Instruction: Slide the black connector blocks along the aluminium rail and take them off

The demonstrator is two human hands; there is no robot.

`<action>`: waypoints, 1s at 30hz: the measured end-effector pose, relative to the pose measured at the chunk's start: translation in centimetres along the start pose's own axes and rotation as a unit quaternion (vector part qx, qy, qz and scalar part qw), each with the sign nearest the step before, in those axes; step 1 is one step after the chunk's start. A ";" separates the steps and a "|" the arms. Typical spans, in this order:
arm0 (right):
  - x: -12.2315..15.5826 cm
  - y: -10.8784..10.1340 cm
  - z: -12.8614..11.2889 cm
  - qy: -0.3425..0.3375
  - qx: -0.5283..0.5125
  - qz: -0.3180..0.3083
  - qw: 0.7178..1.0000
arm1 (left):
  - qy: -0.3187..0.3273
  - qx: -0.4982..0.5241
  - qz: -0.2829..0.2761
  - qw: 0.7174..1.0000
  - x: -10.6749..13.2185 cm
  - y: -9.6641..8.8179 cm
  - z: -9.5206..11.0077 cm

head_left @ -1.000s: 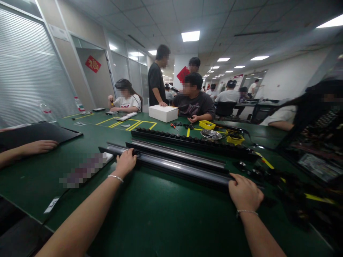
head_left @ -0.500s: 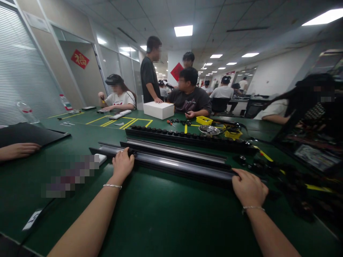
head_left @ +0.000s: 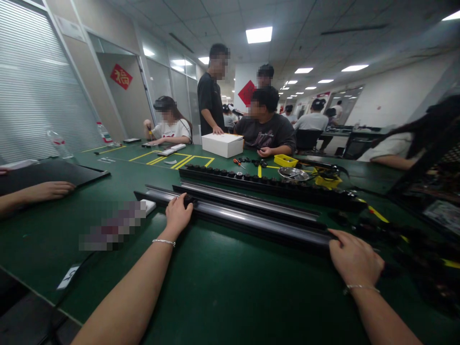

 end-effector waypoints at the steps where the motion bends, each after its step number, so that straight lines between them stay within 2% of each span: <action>1: 0.0 0.0 0.0 -0.002 0.001 0.000 1.000 | 0.010 0.002 -0.004 1.000 0.1 0.1 0.2; 6: -0.3 0.4 0.5 0.012 0.013 -0.019 1.000 | 0.022 0.017 -0.026 0.999 0.6 0.5 0.9; 14: -0.4 0.5 0.7 0.005 0.015 -0.024 1.000 | 0.020 0.014 -0.022 0.999 0.6 0.7 0.6; 19: -0.1 0.4 0.3 -0.012 0.002 -0.001 1.000 | 0.038 -0.021 -0.056 0.998 0.7 1.2 0.5; 30: 0.2 0.4 -0.1 -0.025 0.008 0.016 1.000 | 0.061 -0.037 -0.056 0.996 1.1 1.1 1.0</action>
Point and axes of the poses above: each hand's wrist, its own x-axis away from the middle knuckle, its own y-axis out of the palm, z = x × y, the point moved 5 cm from there along -x, towards the middle knuckle, and after that the axes turned 7 degrees about -y, right-handed, at the moved point
